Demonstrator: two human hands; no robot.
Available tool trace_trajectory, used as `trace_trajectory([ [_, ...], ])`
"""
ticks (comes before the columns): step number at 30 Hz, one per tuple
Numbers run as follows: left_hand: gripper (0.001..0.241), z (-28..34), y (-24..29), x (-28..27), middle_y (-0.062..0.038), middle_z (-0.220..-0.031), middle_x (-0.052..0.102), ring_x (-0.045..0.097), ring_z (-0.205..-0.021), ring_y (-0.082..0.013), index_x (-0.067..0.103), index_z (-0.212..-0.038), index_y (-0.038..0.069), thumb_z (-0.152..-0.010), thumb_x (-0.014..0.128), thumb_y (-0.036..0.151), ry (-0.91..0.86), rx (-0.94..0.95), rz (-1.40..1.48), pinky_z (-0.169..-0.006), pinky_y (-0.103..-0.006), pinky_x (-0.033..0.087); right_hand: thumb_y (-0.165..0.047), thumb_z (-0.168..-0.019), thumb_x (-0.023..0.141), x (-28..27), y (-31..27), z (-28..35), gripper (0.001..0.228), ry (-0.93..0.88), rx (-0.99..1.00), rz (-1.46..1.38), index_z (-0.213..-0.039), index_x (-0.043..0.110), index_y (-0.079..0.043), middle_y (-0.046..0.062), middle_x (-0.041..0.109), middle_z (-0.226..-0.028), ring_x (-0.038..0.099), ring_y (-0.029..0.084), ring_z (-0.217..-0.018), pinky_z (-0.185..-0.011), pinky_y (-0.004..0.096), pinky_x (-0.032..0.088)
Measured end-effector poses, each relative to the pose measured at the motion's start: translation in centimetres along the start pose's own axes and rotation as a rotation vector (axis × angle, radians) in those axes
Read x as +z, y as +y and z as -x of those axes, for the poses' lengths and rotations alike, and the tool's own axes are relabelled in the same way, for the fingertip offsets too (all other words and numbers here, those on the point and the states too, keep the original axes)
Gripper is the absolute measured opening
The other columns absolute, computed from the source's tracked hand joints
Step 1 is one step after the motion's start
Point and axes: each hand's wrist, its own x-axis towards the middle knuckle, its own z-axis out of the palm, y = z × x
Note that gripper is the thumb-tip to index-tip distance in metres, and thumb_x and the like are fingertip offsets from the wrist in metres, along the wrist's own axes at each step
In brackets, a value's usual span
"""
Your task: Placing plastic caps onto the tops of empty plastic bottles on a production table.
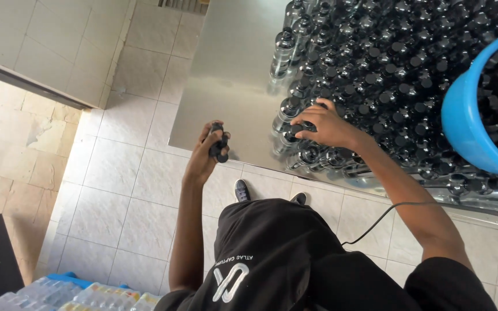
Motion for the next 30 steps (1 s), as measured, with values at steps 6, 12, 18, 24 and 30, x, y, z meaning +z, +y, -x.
trace_trajectory([
  [6,0.032,-0.8,-1.7,1.1,-0.017,-0.110,0.063,0.063,-0.070,-0.0153,0.057,-0.141,0.017,-0.109,0.064,0.016,-0.045,-0.060,0.061,-0.066,-0.0254,0.053,-0.070,-0.107,0.058,-0.8,1.6,-2.7,0.053,-0.205,0.091,-0.041,-0.127,0.076,-0.024,0.008,0.080,-0.117,0.067,0.029,-0.131,-0.133,0.065,0.011],
  [12,0.033,-4.6,-4.5,2.2,-0.016,-0.114,0.063,0.066,-0.074,-0.0157,0.055,-0.144,0.017,-0.112,0.063,0.022,-0.183,-0.095,0.139,-0.069,-0.0278,0.053,-0.075,-0.102,0.058,-1.8,2.5,-4.9,0.064,-0.421,0.127,-0.089,-0.138,0.076,-0.026,0.016,0.079,-0.123,0.065,0.039,-0.133,-0.127,0.073,0.014],
  [18,0.033,-5.1,-4.9,5.0,-0.013,-0.114,0.062,0.064,-0.073,-0.0119,0.052,-0.144,0.017,-0.113,0.061,0.026,-0.235,-0.129,0.178,-0.071,-0.0257,0.053,-0.074,-0.094,0.070,-2.2,2.7,-5.8,0.051,-0.410,0.169,-0.108,-0.125,0.085,-0.036,0.007,0.085,-0.109,0.074,0.033,-0.118,-0.124,0.062,0.026],
  [24,0.035,-5.3,-4.6,6.4,-0.013,-0.112,0.059,0.063,-0.073,-0.0123,0.052,-0.144,0.015,-0.112,0.063,0.026,-0.260,-0.140,0.191,-0.072,-0.0256,0.055,-0.062,-0.095,0.078,-0.1,4.9,-5.5,0.042,-0.341,0.190,-0.168,-0.121,0.086,-0.030,0.010,0.086,-0.106,0.075,0.038,-0.118,-0.120,0.058,0.038],
  [30,0.032,-5.6,-4.8,7.8,-0.015,-0.109,0.060,0.064,-0.072,-0.0145,0.055,-0.141,0.015,-0.111,0.065,0.022,-0.296,-0.149,0.226,-0.072,-0.0252,0.058,-0.035,-0.104,0.075,-3.8,-1.3,-2.3,0.032,-0.032,-0.015,-0.025,-0.123,0.082,-0.010,0.014,0.081,-0.109,0.073,0.039,-0.115,-0.105,0.056,0.052],
])
